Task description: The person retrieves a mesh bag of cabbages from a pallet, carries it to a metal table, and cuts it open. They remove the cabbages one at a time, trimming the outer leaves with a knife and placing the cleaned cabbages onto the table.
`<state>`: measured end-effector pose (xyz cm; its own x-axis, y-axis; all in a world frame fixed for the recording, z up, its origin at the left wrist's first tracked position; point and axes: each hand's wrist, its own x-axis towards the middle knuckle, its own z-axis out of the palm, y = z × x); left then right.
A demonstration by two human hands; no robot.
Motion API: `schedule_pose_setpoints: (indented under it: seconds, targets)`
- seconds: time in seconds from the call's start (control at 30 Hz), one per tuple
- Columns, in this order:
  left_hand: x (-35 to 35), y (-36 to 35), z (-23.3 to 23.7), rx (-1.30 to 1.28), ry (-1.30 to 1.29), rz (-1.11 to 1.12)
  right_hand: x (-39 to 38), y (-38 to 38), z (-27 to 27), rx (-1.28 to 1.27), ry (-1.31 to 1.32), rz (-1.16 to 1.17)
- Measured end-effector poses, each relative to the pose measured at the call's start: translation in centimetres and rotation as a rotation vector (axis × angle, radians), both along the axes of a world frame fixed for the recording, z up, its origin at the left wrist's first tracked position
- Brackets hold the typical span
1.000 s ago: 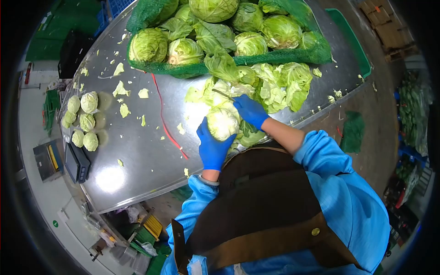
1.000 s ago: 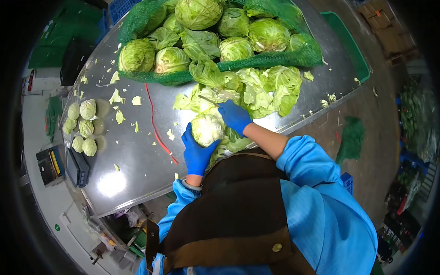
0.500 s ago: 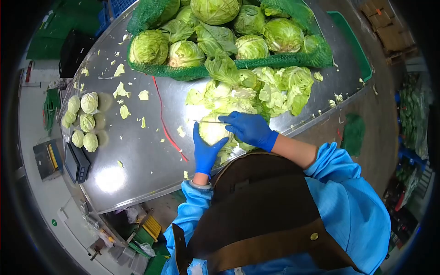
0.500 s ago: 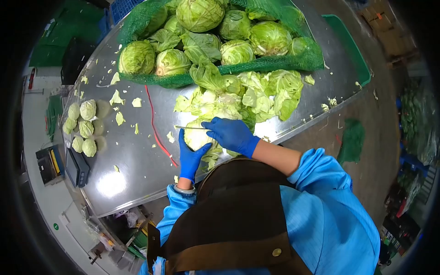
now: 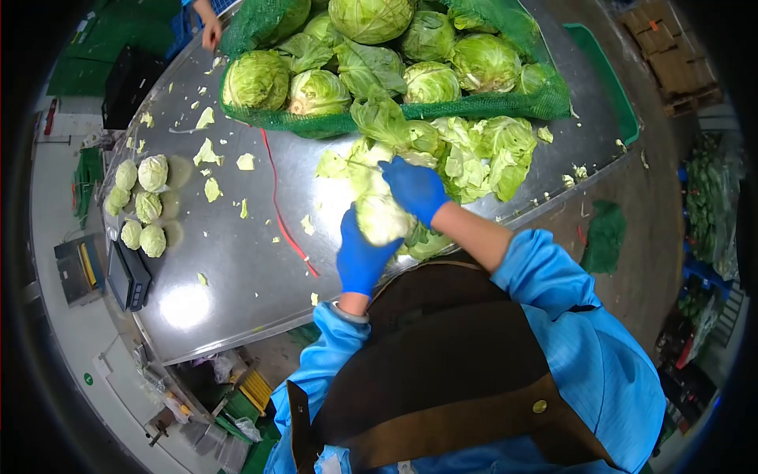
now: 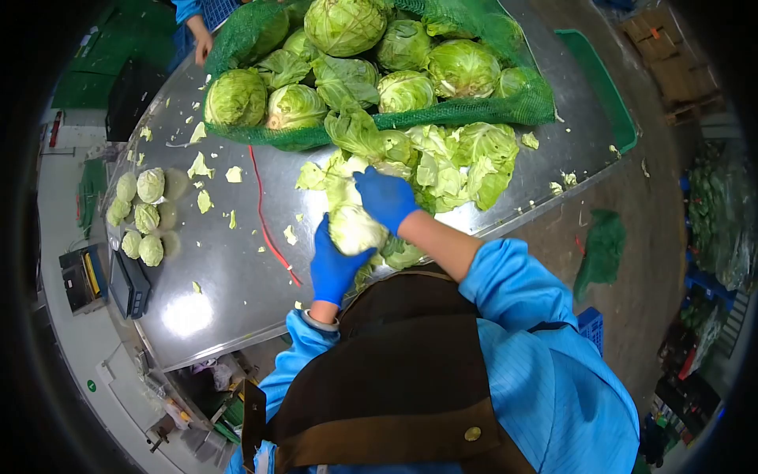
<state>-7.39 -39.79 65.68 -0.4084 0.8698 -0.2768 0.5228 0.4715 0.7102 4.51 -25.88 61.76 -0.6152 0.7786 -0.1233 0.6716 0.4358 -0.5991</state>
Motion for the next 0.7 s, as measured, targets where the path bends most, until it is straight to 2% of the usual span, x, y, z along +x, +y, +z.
schedule_pose_setpoints:
  seconds: [0.07,0.17,0.2,0.3,0.33,0.43,0.47,0.57,0.63,0.7]
  targets:
    - [0.7,-0.5,0.3,0.069,0.06,-0.053,0.0,1.7,-1.0,-0.186,0.123,-0.01]
    - [-1.6,-2.4,-1.0,0.141,-0.131,-0.037,0.1,1.0,-1.5,-0.541,0.28,-0.143]
    - [-2.4,-3.3,-1.5,0.162,-0.21,-0.075,0.2,0.2,-2.2,-0.463,0.351,-0.123]
    - [-2.3,-5.4,-1.7,0.134,-0.229,-0.049,-0.5,0.4,-4.4,-0.111,0.292,-0.259]
    - [-2.3,-6.0,-1.5,0.137,-0.25,-0.052,-0.2,1.6,-5.0,-0.083,0.16,-0.222]
    - [-2.8,-6.8,-1.6,0.112,-0.191,-0.021,0.5,0.2,-1.5,-0.113,0.235,-0.096]
    - [-2.8,-6.8,-1.5,0.147,-0.247,0.041,1.0,-0.5,1.4,-0.065,0.208,-0.054]
    - [-3.2,-5.8,-0.7,0.116,-0.177,0.014,2.3,-3.3,3.3,-0.422,0.281,-0.066]
    - [-2.9,-5.0,0.2,0.086,0.029,-0.053,2.7,-4.9,3.0,-0.499,0.353,-0.013]
    - [-3.4,-4.4,0.2,0.005,0.235,-0.152,2.6,-5.5,1.8,-0.452,0.354,0.025]
